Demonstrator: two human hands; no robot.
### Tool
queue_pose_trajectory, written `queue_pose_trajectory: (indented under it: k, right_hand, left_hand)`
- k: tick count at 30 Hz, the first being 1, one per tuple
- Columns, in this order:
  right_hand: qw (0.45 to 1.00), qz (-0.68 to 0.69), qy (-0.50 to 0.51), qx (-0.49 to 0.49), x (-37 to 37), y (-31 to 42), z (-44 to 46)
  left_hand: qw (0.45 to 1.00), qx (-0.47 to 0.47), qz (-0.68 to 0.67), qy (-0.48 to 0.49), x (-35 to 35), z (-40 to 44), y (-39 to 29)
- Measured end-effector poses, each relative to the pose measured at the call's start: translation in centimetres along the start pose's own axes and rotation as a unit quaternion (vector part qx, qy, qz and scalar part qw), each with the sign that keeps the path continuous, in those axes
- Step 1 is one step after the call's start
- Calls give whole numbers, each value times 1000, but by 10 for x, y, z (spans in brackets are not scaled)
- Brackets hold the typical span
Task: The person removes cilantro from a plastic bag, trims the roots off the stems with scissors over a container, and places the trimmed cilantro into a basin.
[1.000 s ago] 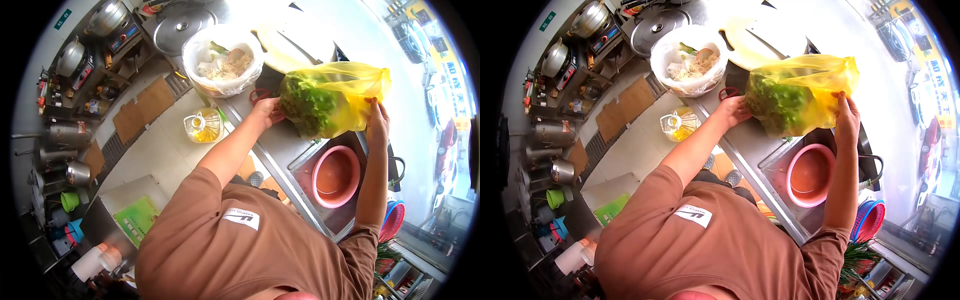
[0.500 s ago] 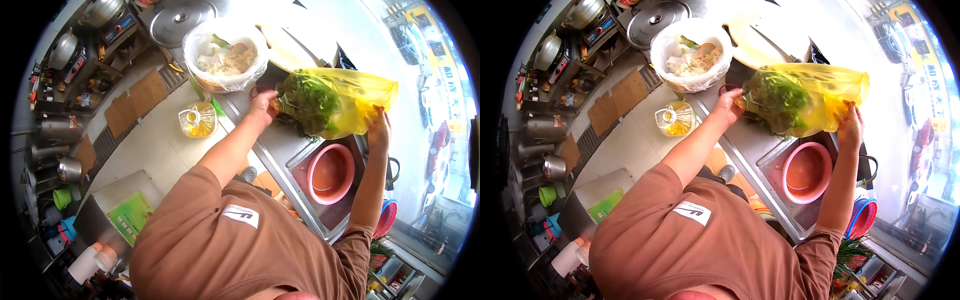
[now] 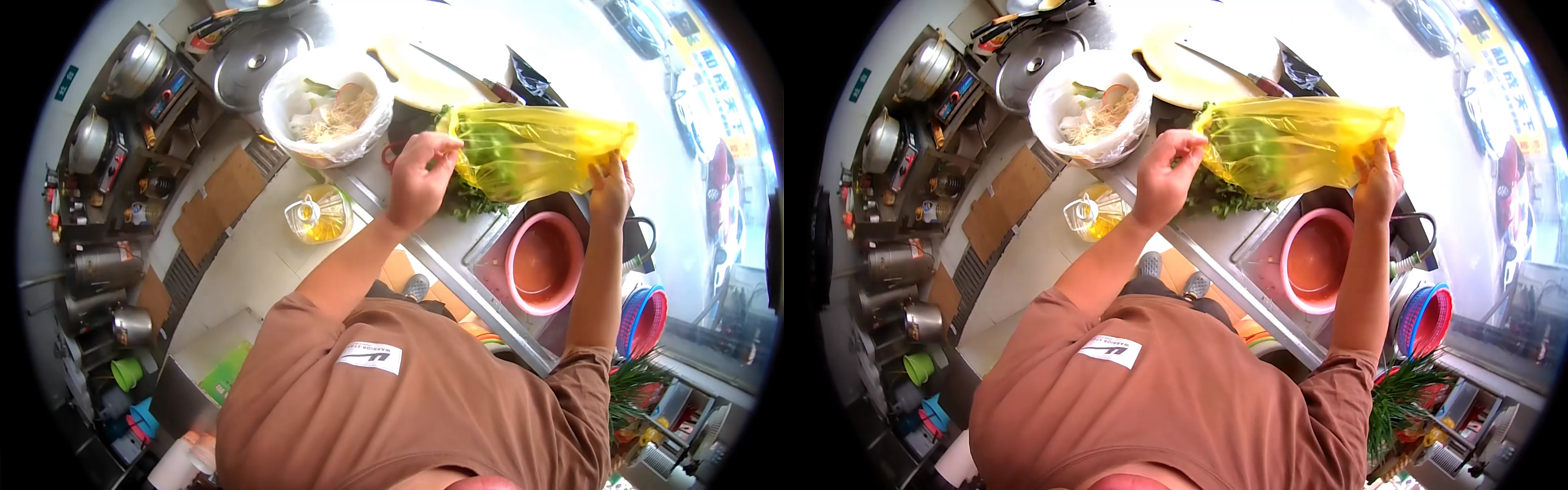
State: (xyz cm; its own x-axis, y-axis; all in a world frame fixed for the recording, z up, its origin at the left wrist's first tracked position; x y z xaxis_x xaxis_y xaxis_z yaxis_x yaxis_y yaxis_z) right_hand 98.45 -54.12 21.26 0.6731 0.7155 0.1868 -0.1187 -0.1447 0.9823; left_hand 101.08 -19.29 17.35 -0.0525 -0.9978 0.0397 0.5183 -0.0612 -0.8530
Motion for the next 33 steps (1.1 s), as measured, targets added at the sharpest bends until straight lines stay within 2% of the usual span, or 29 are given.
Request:
queue_pose_trajectory:
  k: [1,3,4,5,7,9,10,13,16,19,20,22,23,25,26,28,29,31,33]
  right_hand:
    - [1000,5,-7,-1,-2,2,-3]
    - [1000,6,-27,15,-3,6,-2]
    - [998,-50,-21,18,-4,9,-4]
    - [999,-40,-5,27,-3,10,-8]
    - [1000,-16,-10,16,-9,11,-2]
    - [1000,-11,-15,14,-15,13,8]
    - [1000,-11,-16,14,-19,13,10]
    - [998,43,-55,7,-24,19,18]
    - [992,103,-69,35,-32,13,36]
    - [986,152,-39,52,-27,9,47]
    - [983,175,-12,50,-25,8,49]
    - [982,174,-18,73,-19,7,50]
    - [980,176,-28,91,-17,9,51]
    - [981,173,-22,79,-26,19,51]
    - [982,174,-19,67,-32,25,53]
    - [985,157,-39,51,-49,39,53]
    - [987,143,-58,35,-60,43,53]
    - [989,116,-84,44,-91,42,62]
    - [982,126,-127,63,-112,40,64]
  left_hand:
    - [974,-166,-151,12,7,-1,13]
    - [997,5,-61,47,13,11,1]
    - [994,-50,-61,72,22,15,1]
    - [988,-108,-59,96,30,14,0]
    - [992,-100,-56,54,39,2,12]
    - [992,-26,105,59,39,-30,15]
    - [991,-40,104,68,41,-51,15]
    - [962,51,230,137,53,-94,3]
    - [942,153,218,205,71,-108,2]
    - [899,201,192,338,98,-124,27]
    - [900,199,193,337,107,-126,34]
    - [847,201,290,397,126,-129,47]
    - [849,200,290,394,128,-133,69]
    - [863,45,327,381,126,-143,133]
    - [825,38,378,419,117,-131,133]
    - [782,140,420,439,83,-100,130]
    - [774,249,407,416,67,-86,128]
    - [753,217,425,454,42,-61,121]
    - [755,235,415,449,35,-58,133]
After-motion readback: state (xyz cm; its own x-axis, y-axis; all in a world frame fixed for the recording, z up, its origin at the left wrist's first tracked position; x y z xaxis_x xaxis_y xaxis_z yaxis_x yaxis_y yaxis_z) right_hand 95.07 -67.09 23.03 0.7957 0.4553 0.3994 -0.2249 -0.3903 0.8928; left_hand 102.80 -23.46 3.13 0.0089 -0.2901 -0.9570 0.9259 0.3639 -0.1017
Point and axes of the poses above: each hand's wrist, its own z-axis towards the middle knuckle, its own x-axis out of the palm, y = z × x, the point moved 3 cm from there along z, towards the middle knuckle, and after that the axes turned 2 degrees about x, right-handed, at the moved point
